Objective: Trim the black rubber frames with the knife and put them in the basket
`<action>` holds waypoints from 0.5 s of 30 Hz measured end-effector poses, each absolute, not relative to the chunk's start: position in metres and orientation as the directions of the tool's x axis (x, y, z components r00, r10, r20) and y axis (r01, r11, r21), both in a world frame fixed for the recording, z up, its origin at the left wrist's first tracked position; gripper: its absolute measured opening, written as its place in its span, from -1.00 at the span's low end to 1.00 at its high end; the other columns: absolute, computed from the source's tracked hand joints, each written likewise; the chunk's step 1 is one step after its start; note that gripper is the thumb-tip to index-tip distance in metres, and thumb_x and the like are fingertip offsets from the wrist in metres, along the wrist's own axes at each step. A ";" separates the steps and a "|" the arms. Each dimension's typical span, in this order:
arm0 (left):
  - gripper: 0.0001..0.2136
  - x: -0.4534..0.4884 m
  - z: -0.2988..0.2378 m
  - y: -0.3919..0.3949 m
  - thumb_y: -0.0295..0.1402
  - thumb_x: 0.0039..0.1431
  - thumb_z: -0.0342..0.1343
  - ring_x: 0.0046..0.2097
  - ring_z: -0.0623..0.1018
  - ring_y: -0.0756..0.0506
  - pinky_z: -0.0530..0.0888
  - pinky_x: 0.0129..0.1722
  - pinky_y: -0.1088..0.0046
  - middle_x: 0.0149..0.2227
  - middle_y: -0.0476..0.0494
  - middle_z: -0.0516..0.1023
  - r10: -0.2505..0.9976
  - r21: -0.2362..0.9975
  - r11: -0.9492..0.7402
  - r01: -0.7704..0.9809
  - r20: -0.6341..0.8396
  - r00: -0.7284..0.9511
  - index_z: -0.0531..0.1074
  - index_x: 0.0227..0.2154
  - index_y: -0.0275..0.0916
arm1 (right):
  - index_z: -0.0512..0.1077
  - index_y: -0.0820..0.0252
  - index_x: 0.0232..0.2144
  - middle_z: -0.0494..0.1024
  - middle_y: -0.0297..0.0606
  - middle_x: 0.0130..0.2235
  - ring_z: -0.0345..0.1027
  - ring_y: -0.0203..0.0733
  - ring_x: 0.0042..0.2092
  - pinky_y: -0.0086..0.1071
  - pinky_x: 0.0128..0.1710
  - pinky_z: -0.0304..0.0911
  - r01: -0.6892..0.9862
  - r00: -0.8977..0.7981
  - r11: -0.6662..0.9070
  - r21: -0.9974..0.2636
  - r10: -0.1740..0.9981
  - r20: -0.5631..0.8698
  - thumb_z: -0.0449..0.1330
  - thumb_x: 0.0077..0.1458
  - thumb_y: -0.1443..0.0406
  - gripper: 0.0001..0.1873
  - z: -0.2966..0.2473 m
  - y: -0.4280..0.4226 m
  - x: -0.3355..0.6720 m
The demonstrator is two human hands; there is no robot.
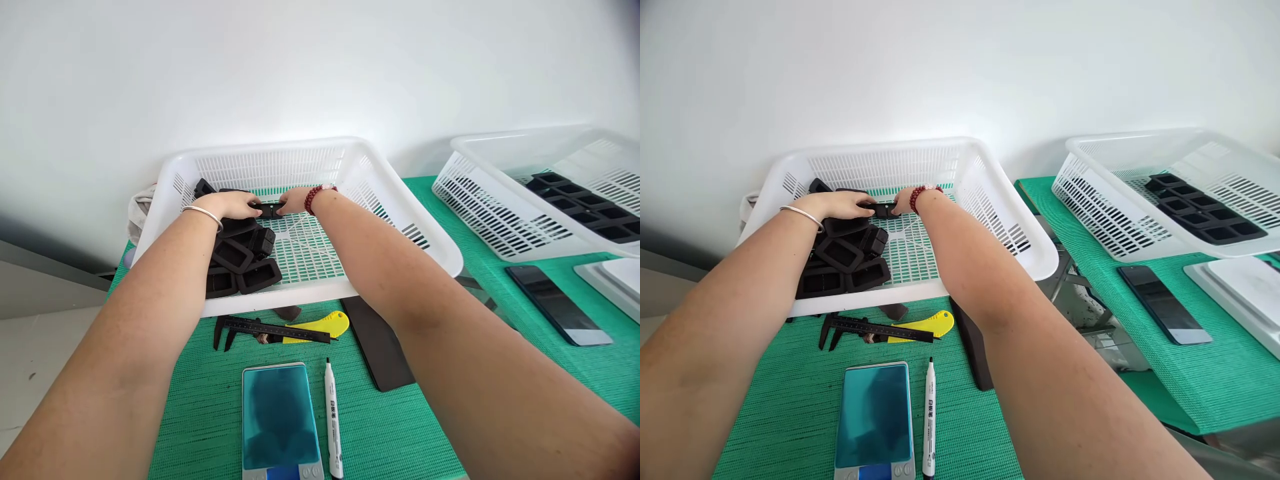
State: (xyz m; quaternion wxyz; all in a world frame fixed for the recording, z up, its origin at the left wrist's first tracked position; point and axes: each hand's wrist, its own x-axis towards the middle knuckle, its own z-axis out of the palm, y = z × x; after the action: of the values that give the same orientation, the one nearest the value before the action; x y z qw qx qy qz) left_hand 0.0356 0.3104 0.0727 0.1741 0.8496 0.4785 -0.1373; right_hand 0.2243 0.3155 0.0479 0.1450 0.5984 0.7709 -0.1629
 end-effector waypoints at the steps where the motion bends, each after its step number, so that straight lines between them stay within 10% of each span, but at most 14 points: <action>1: -0.38 0.036 0.073 0.310 0.05 0.08 -0.07 0.16 0.38 -0.20 0.27 0.16 0.29 0.21 -0.06 0.36 0.766 0.163 -0.481 0.861 -0.399 0.504 0.22 0.21 -0.02 | 0.38 0.07 0.06 0.47 -0.15 0.05 0.35 0.01 0.01 -0.21 -0.10 0.25 0.970 -0.241 0.230 -0.077 0.876 -0.419 0.11 0.09 0.04 -0.49 0.048 0.315 0.224; 15: -0.39 0.039 0.078 0.301 -0.13 0.13 0.02 0.19 0.35 -0.19 0.28 0.15 0.29 0.26 -0.16 0.28 0.760 0.175 -0.480 0.859 -0.406 0.508 0.14 0.25 -0.13 | 0.52 0.08 -0.10 0.55 -0.19 -0.10 0.39 -0.06 -0.08 -0.20 -0.11 0.25 0.971 -0.238 0.213 -0.110 0.915 -0.326 0.23 0.07 0.17 -0.68 0.052 0.309 0.219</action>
State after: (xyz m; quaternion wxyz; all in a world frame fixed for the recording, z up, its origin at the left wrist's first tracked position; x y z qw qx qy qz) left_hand 0.0388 0.3008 0.0776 0.1806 0.8492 0.4767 -0.1378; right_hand 0.2191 0.3087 0.0523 0.0951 0.6100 0.7729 -0.1465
